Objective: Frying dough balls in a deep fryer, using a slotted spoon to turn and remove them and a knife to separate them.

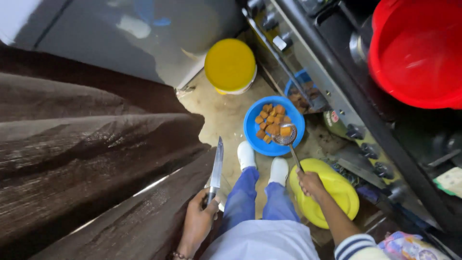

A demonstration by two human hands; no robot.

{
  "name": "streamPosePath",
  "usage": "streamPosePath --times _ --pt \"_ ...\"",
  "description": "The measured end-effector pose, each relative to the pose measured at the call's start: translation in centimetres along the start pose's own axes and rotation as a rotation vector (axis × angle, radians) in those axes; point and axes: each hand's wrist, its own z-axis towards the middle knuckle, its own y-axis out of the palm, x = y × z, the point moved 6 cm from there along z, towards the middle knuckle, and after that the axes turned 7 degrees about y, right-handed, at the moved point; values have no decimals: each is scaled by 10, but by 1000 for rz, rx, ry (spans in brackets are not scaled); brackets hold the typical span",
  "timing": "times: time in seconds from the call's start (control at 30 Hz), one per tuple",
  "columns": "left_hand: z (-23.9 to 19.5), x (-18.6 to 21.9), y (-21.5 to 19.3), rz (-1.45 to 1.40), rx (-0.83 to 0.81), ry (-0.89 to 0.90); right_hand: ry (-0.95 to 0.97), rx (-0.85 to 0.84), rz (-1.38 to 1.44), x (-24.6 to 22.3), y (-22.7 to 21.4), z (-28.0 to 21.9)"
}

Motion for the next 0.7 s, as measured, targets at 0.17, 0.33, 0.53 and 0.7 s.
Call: streamPosePath --times 0.17,0.33,0.53,0.7 --pt "-11 -23 23 -83 5 -27 44 -35 -31 -52 17 -15" --pt "-35 -9 36 -63 -17 -53 32 41 -69 -60 -1 -66" --pt "-54 17 38 -47 -56 28 -44 146 -426 -79 -46 -208" --pt "-64 35 32 -20 -63 129 -169 175 -503 -61 -77 -262"
